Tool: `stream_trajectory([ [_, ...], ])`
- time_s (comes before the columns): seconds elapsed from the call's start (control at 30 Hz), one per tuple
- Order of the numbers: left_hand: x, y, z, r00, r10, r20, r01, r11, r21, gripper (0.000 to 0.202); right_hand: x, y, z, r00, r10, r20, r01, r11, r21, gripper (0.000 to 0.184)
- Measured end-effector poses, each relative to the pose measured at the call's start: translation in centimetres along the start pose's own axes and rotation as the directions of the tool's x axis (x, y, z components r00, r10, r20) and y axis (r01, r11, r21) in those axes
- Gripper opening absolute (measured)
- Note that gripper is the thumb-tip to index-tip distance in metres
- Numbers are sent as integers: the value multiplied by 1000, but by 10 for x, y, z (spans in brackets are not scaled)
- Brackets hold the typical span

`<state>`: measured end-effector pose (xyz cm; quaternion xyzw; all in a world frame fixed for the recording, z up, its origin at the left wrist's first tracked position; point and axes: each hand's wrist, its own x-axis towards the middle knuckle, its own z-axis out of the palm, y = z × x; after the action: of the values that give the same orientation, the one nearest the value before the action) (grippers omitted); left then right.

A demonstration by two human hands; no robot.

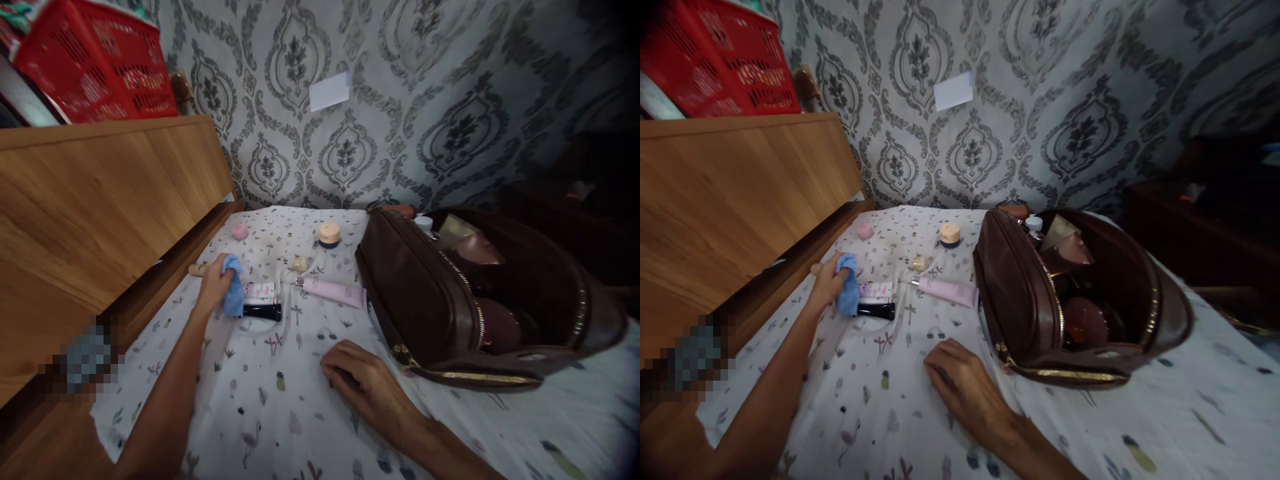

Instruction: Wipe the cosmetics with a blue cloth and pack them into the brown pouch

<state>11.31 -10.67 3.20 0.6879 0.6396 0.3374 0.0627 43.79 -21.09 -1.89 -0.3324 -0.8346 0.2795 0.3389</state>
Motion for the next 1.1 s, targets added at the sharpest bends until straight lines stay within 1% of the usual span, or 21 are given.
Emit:
stream_trajectory([
  [0.07,3,-18,-5,998,-51,40,52,998,-22,29,-1,0,0,1000,-1,3,1,1000,1,21],
  [0.13,1,-29,-4,989,-58,134,66,996,-55,27,-1,0,0,1000,1,3,-1,1000,-2,20],
  [0.23,-4,-31,-3,956,-26,294,59,993,-106,29,-2,0,0,1000,5,1,-5,1000,-6,20],
  [0.3,-5,-30,-3,934,-5,357,52,991,-122,34,-2,-1,0,1000,1,0,-1,1000,-5,20],
  [0.33,-6,-29,-3,929,0,369,49,991,-123,36,-2,-1,0,1000,-2,0,2,1000,-4,20],
  [0.4,-5,-31,-2,935,0,354,42,993,-110,37,-2,-1,0,1000,-7,2,7,1000,-8,21],
  [0.53,-3,-39,2,972,-33,234,41,999,-30,34,-3,1,0,1000,-2,4,2,1000,-19,21],
  [0.63,0,-42,-1,984,-55,169,51,998,26,35,-4,2,0,1000,-6,1,6,1000,-13,20],
  [0.7,1,-39,-7,982,-51,184,45,998,34,32,-4,2,-1,1000,-12,-2,12,1000,-10,20],
  [0.73,1,-36,-11,976,-40,216,35,999,28,30,-4,2,-1,1000,-14,-5,14,1000,-9,20],
  [0.8,0,-28,-16,947,-5,320,6,1000,0,25,-4,3,-1,1000,-18,-8,18,1000,-5,20],
  [0.87,-3,-18,-18,897,36,441,-24,999,-34,24,-4,3,0,1000,-18,-7,18,1000,-1,19],
  [0.93,-6,-9,-17,842,70,535,-48,997,-56,23,-4,3,0,1000,-17,-5,17,1000,2,18],
  [1.0,-9,-3,-15,807,89,584,-65,996,-62,21,-4,3,0,1000,-15,-1,15,1000,1,19],
  [1.1,-9,-1,-13,792,86,604,-73,996,-46,18,-4,2,0,1000,-7,1,7,1000,1,19],
])
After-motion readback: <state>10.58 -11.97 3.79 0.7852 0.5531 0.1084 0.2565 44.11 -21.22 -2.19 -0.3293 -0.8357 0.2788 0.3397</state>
